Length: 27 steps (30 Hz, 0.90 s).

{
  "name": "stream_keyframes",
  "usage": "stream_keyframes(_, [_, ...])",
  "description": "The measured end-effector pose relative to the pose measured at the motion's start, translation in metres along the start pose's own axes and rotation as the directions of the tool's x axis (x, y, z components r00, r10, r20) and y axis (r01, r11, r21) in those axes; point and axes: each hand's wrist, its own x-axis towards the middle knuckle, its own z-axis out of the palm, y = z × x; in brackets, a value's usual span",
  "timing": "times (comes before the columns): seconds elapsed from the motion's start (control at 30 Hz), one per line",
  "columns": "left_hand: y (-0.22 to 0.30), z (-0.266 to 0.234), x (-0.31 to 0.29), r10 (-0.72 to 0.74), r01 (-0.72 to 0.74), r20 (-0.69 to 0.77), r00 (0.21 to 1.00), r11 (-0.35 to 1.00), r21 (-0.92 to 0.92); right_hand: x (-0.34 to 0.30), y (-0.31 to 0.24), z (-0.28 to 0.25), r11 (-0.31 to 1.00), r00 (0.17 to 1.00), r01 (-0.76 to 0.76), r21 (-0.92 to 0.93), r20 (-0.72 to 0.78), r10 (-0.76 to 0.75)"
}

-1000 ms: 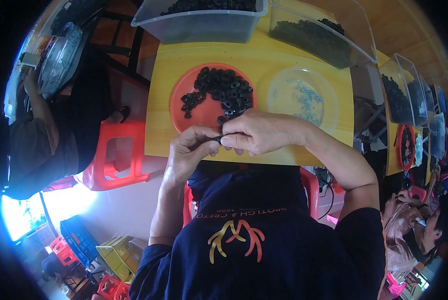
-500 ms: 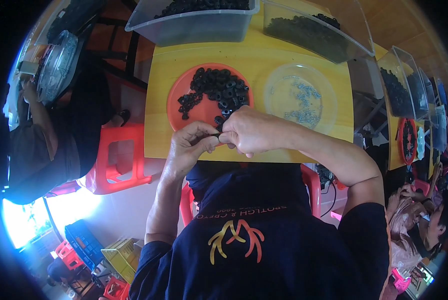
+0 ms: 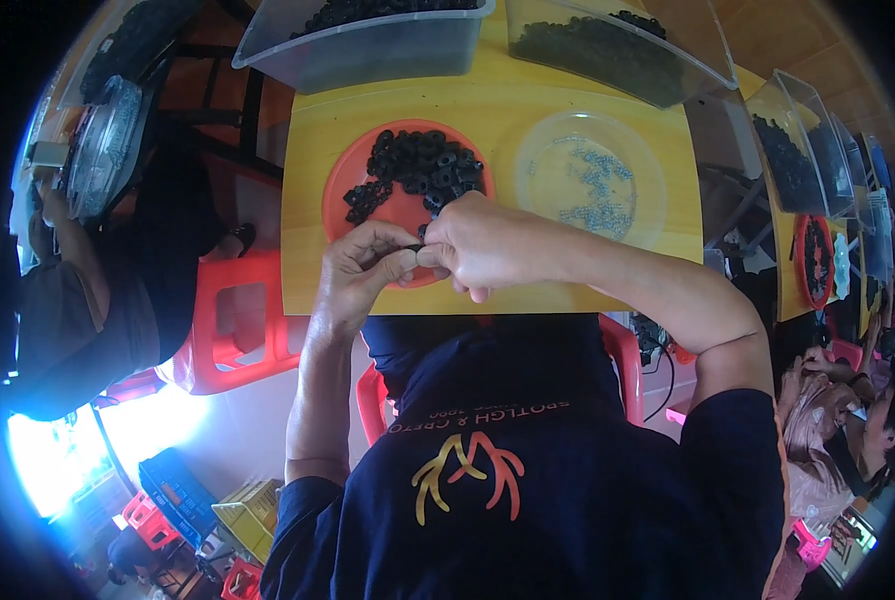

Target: The person assembles small black plastic rings by manually inserting tiny silver or clear pieces into the center of each one, taking the components from plastic storage bins and a red plastic tray.

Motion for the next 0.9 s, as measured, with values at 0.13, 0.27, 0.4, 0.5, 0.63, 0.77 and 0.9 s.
stream_keyframes(0.13, [-0.002,-0.013,0.003,-0.026,0.031,0.069,0.997,0.997,-0.075,-0.006,-0.009,-0.014,0.969,0.995,-0.044,0.245,0.095,0.021])
stream_keyframes(0.27, [-0.005,-0.014,0.010,0.249,-0.240,0.128,0.960,0.968,-0.077,0.000,0.016,-0.005,0.848,0.977,0.138,0.511,0.068,-0.200])
stream_keyframes(0.4, [0.012,0.005,0.010,0.312,-0.306,0.034,0.949,0.944,-0.127,0.008,0.031,0.008,0.452,0.958,0.102,0.886,0.036,-0.286])
stream_keyframes(0.5, [0.018,0.008,0.007,0.408,-0.411,0.086,0.909,0.845,0.341,0.010,0.032,0.019,0.220,0.939,0.072,0.973,0.008,-0.343])
stream_keyframes(0.63, [0.025,0.015,0.001,0.350,-0.339,0.048,0.935,0.850,0.402,0.010,0.032,0.028,0.092,0.919,0.111,0.990,-0.067,-0.387])
stream_keyframes(0.77, [0.027,0.021,0.000,0.471,-0.442,0.091,0.877,0.720,0.534,0.009,0.032,0.030,0.105,0.932,0.151,0.983,-0.106,-0.347])
stream_keyframes(0.9, [0.037,0.020,0.010,0.439,-0.399,0.053,0.897,0.752,0.525,0.005,0.038,0.023,0.173,0.928,0.172,0.970,-0.101,-0.358])
